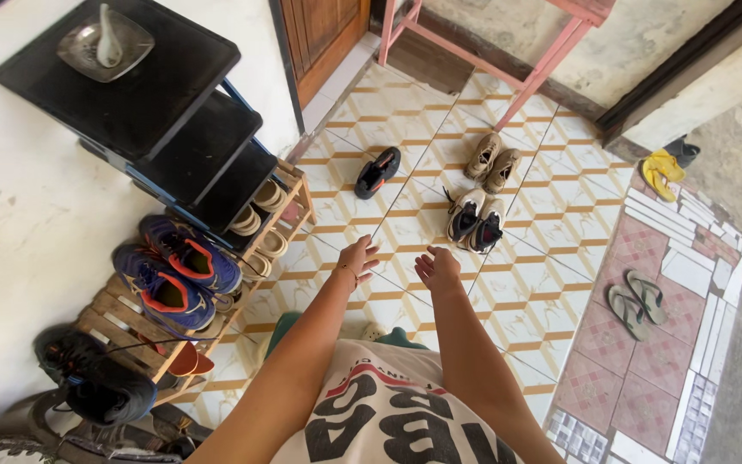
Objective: The person ties the laces of a black sneaker, then picks up and places several pairs of shoes onto a wooden shoe rack. The person handles black, blue, white, and beige shoes, arranging them on the rack.
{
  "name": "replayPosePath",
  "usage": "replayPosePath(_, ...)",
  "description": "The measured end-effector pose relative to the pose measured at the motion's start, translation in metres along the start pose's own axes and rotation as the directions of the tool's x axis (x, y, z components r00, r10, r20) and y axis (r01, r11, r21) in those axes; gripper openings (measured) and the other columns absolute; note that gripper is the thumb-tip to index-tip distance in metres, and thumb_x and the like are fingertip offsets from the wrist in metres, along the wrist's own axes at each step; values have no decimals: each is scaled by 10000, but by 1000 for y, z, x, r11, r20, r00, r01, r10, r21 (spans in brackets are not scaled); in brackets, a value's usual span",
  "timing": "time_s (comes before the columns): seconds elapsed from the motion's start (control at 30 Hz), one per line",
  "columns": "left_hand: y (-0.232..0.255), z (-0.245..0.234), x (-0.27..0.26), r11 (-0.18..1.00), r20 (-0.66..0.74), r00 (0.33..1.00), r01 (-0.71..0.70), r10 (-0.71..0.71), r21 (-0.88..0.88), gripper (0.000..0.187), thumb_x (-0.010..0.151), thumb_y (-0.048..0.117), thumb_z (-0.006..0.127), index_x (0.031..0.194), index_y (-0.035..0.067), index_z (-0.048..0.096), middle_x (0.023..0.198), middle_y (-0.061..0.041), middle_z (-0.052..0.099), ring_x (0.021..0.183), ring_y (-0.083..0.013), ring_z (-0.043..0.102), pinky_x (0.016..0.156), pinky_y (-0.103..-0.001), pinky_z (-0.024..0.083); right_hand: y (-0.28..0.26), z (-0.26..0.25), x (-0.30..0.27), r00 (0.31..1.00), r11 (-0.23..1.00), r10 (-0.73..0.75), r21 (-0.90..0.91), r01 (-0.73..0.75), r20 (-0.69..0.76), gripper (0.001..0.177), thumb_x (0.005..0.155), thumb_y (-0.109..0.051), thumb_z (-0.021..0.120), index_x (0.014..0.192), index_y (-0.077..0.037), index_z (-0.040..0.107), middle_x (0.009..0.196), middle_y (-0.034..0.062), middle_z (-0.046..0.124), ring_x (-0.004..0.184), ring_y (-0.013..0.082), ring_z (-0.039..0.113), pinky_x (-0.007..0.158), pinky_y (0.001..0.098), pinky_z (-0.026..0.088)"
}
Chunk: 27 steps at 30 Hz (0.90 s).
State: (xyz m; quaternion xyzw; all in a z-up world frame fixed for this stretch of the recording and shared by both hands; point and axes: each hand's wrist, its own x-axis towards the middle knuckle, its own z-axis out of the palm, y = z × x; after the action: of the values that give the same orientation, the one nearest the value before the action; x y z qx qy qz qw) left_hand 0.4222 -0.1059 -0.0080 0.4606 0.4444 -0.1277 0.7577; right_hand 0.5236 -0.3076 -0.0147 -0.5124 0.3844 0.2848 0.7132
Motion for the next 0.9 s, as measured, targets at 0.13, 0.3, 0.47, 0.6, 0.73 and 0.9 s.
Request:
replayPosePath(0.13, 3, 18, -9, 1000, 41, 999, 5, -6, 22, 560, 928, 561, 536, 1386, 242, 586, 1296, 100, 694, 1142, -176, 661, 985, -430, 446, 7, -3, 2, 999, 999, 50, 17, -50, 3, 327, 967, -146, 571, 1273, -37, 615, 1171, 161, 617, 1022, 314, 671, 886, 435, 567)
replayPosePath(0.3, 29, 14, 16, 999, 55, 998, 13, -11, -34, 559, 933, 572, 539, 1380, 238, 584, 1284, 101, 701, 1106, -155, 670, 946, -412, 445, 5, 11, 5, 995, 994, 76, 78, -81, 58, 360, 968, -172, 541, 1297, -44, 615, 1197, 164, 620, 1030, 330, 674, 886, 446, 568)
replayPosePath(0.47, 82, 24, 77, 1000, 36, 999, -3, 3, -5, 574, 912, 586, 560, 1364, 237, 609, 1261, 102, 696, 1074, -158, 683, 931, -425, 458, -35, 27, 15, 997, 996, 17, 85, -23, 69, 348, 965, -179, 574, 1277, -35, 628, 1157, 153, 638, 1024, 319, 677, 884, 446, 567)
replayPosePath(0.6, 132, 53, 129, 999, 60, 998, -9, 6, 40, 574, 900, 595, 549, 1354, 249, 607, 1247, 112, 697, 1060, -161, 687, 919, -434, 464, -87, 44, 35, 999, 994, -7, 113, 1, 46, 313, 952, -151, 616, 1249, -56, 597, 1124, 125, 634, 1032, 307, 678, 901, 444, 564)
replayPosePath(0.73, 183, 83, 170, 999, 80, 997, 9, -13, 47, 552, 897, 574, 578, 1327, 231, 618, 1216, 82, 710, 1046, -174, 683, 904, -464, 462, -132, 74, 58, 1000, 993, -25, 114, 25, -1, 277, 942, -166, 592, 1199, -72, 639, 1090, 122, 652, 1007, 301, 679, 888, 439, 561)
replayPosePath(0.9, 230, 90, 196, 992, 101, 995, -34, 22, 123, 518, 904, 585, 551, 1278, 234, 621, 1173, 121, 729, 1036, -150, 689, 886, -433, 476, -160, 102, 85, 999, 989, -49, 141, 51, -17, 238, 959, -138, 638, 1174, -36, 619, 1050, 131, 641, 1002, 304, 673, 929, 455, 572)
